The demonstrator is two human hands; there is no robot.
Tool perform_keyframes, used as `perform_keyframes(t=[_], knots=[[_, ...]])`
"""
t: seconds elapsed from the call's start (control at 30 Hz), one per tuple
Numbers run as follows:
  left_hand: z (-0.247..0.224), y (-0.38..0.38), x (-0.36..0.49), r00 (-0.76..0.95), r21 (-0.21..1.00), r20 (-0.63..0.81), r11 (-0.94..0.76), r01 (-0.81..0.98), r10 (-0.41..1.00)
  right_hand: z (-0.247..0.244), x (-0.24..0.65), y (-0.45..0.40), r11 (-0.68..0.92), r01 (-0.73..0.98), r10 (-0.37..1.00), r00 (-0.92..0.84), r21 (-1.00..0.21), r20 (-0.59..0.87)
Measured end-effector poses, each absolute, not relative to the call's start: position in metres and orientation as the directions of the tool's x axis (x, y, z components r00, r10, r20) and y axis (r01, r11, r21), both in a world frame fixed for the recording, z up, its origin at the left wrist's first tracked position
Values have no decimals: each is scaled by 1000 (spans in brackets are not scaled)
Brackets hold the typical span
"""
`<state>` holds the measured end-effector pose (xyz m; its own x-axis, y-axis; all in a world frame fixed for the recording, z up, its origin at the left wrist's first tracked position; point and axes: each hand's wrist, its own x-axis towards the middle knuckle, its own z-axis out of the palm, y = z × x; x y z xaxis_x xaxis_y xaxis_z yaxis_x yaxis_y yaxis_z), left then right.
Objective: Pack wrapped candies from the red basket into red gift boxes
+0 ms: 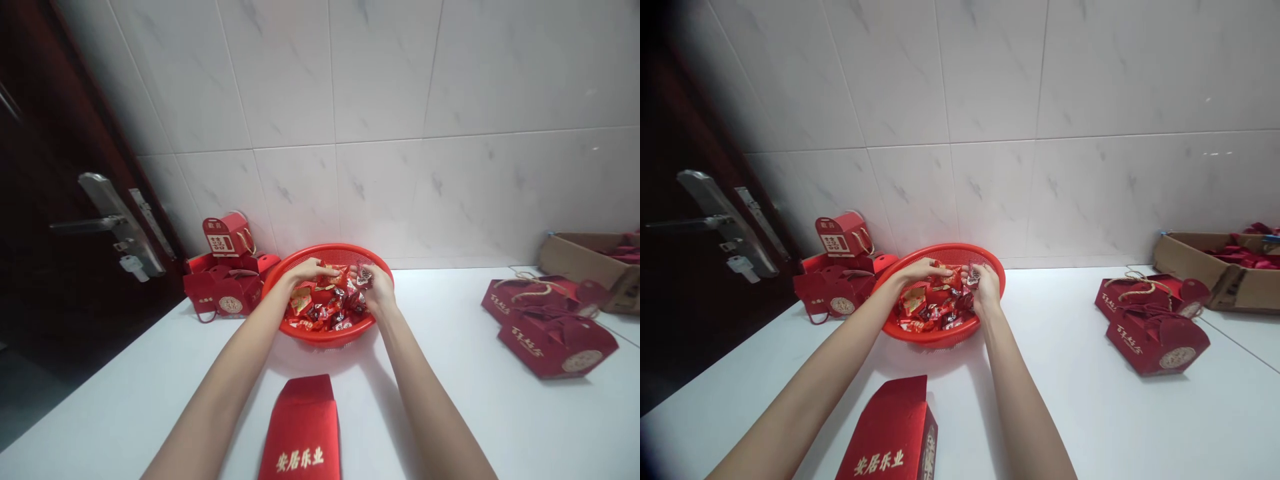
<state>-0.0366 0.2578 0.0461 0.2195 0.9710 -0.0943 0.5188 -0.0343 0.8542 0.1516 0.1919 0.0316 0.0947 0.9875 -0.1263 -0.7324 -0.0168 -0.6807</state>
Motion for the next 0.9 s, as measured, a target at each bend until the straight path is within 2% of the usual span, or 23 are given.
perform_keyframes(t=[0.07, 0.13, 0.2, 0.27, 0.37, 0.47, 0.6, 0.73, 0.9], knots=[[51, 254, -32, 331, 892, -16, -136, 431, 944, 32, 151, 192, -8, -738, 986, 108, -675, -129], [53, 252, -28, 369, 905, 56, -203, 375, 928, 33, 151, 192, 1, -743, 983, 125, -669, -137], [53, 252, -27, 316, 888, 117, -241, 391, 942, 34, 152, 192, 21, -751, 976, 158, -659, -148], [51, 253, -28, 221, 830, 149, -244, 502, 964, 34, 154, 192, 61, -762, 964, 212, -645, -160], [45, 255, -33, 143, 727, 127, -190, 659, 982, 34, 156, 193, 122, -771, 941, 289, -625, -173], [37, 259, -33, 123, 650, 77, -144, 747, 989, 33, 156, 194, 144, -774, 933, 314, -616, -176], [30, 273, -18, 131, 544, 109, -169, 822, 985, 32, 156, 195, 161, -775, 930, 326, -611, -169], [18, 269, -5, 210, 539, 103, -232, 810, 972, 29, 155, 196, 164, -775, 930, 328, -610, -167], [-13, 224, -13, 246, 589, 89, -250, 769, 965, 25, 155, 200, 181, -770, 931, 335, -612, -146]])
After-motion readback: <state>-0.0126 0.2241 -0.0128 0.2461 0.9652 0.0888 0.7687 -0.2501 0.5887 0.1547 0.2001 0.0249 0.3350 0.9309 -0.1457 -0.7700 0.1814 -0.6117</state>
